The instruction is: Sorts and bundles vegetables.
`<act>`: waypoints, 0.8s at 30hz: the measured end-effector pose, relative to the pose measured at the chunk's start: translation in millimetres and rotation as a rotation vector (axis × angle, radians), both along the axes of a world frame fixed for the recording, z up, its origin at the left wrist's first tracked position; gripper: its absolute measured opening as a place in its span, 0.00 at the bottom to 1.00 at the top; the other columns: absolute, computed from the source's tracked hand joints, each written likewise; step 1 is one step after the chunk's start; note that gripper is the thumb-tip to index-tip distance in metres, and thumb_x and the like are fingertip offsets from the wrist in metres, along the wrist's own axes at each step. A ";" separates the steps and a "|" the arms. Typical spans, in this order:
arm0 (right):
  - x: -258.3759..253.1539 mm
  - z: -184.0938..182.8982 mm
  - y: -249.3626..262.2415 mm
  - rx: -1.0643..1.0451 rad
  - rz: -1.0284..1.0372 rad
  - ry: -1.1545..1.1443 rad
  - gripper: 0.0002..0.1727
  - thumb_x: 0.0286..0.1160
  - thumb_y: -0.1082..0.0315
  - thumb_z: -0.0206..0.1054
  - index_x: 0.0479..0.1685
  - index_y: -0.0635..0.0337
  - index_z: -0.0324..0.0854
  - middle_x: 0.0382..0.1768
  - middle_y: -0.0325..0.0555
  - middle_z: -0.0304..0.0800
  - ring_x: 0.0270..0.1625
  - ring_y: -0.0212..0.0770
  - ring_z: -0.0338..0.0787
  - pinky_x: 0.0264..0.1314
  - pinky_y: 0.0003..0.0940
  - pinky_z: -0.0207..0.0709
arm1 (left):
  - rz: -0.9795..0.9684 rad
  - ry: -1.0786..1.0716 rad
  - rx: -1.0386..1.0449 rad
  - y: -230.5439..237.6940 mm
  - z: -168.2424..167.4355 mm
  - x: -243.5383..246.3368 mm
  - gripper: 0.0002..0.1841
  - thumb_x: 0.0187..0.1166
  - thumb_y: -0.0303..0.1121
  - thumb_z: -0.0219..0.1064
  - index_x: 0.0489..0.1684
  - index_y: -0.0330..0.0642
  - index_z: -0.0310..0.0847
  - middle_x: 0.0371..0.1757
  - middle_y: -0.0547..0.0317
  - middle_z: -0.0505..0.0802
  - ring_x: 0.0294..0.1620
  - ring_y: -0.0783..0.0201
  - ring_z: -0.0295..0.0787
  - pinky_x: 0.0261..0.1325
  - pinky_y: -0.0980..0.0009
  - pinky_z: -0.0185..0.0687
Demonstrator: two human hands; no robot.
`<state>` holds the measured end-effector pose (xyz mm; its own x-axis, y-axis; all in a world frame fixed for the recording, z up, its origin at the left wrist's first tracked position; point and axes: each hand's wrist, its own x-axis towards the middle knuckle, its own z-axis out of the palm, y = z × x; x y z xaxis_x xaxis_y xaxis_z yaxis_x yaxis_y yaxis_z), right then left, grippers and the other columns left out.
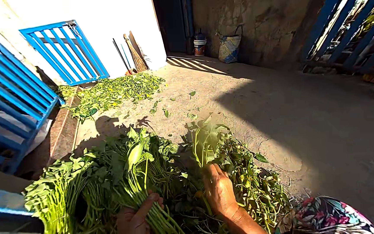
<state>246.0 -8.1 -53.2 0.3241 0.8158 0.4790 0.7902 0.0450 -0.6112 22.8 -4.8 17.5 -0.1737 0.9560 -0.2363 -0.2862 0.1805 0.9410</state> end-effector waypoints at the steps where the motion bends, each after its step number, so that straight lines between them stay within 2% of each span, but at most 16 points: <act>1: -13.6 -4.9 -8.1 0.046 -0.003 -0.002 0.11 0.75 0.64 0.64 0.45 0.56 0.91 0.41 0.45 0.93 0.42 0.45 0.94 0.47 0.47 0.89 | -0.015 -0.001 0.013 -0.1 -2.4 0.8 0.08 0.79 0.14 0.62 0.52 0.28 0.77 0.34 0.44 0.95 0.34 0.51 0.97 0.40 0.56 0.96; 3: -36.9 -12.1 -21.4 0.097 0.019 -0.009 0.10 0.75 0.65 0.64 0.44 0.56 0.90 0.42 0.47 0.92 0.42 0.46 0.94 0.43 0.45 0.90 | -0.044 -0.014 0.028 -0.5 -6.6 0.4 0.10 0.78 0.13 0.63 0.53 0.27 0.77 0.37 0.41 0.95 0.36 0.48 0.97 0.42 0.55 0.96; 7: -62.3 -24.1 -36.3 0.194 0.096 -0.066 0.10 0.79 0.65 0.63 0.48 0.56 0.90 0.44 0.49 0.91 0.43 0.46 0.93 0.43 0.41 0.89 | -0.101 -0.021 0.068 -3.6 -10.9 -0.2 0.11 0.77 0.12 0.63 0.54 0.25 0.78 0.42 0.36 0.95 0.41 0.45 0.97 0.46 0.52 0.95; 10: -68.8 -22.9 -41.0 0.245 0.124 -0.124 0.09 0.77 0.66 0.66 0.48 0.56 0.90 0.41 0.49 0.91 0.40 0.45 0.93 0.42 0.39 0.89 | -0.160 -0.007 0.133 -6.3 -12.1 -0.7 0.10 0.77 0.12 0.61 0.52 0.25 0.79 0.45 0.36 0.95 0.44 0.45 0.97 0.49 0.52 0.95; 13: -72.2 -26.9 -44.0 0.274 0.128 -0.189 0.09 0.74 0.65 0.67 0.46 0.53 0.90 0.33 0.45 0.91 0.32 0.43 0.93 0.30 0.38 0.87 | -0.167 -0.005 0.205 -7.4 -16.2 -1.1 0.10 0.73 0.12 0.64 0.49 0.26 0.81 0.42 0.40 0.94 0.39 0.49 0.95 0.47 0.52 0.95; 15: -74.4 -25.3 -48.8 0.260 0.132 -0.206 0.09 0.73 0.65 0.67 0.47 0.51 0.90 0.33 0.45 0.92 0.33 0.45 0.93 0.32 0.41 0.87 | -0.147 0.019 0.210 -8.6 -14.6 0.9 0.10 0.71 0.11 0.64 0.47 0.28 0.81 0.41 0.43 0.96 0.38 0.52 0.96 0.45 0.55 0.95; 18: -75.4 -26.6 -52.9 0.245 0.131 -0.207 0.09 0.73 0.64 0.68 0.48 0.51 0.90 0.34 0.46 0.94 0.38 0.46 0.95 0.41 0.44 0.89 | -0.140 0.016 0.197 -9.3 -14.3 2.7 0.12 0.71 0.10 0.63 0.48 0.29 0.80 0.40 0.45 0.96 0.39 0.54 0.97 0.46 0.57 0.96; 21: -75.4 -25.9 -52.0 0.256 0.135 -0.205 0.09 0.75 0.64 0.68 0.48 0.51 0.90 0.35 0.46 0.93 0.38 0.47 0.94 0.40 0.43 0.89 | -0.155 -0.001 0.204 -9.2 -15.9 0.9 0.12 0.70 0.10 0.64 0.46 0.31 0.81 0.39 0.48 0.96 0.38 0.55 0.97 0.46 0.55 0.96; 24: -73.5 -23.6 -53.2 0.286 0.123 -0.231 0.07 0.74 0.64 0.68 0.44 0.50 0.89 0.35 0.45 0.93 0.39 0.45 0.94 0.41 0.41 0.89 | -0.170 -0.010 0.207 -10.4 -15.9 0.7 0.13 0.68 0.09 0.64 0.45 0.33 0.81 0.39 0.50 0.96 0.39 0.58 0.96 0.46 0.58 0.95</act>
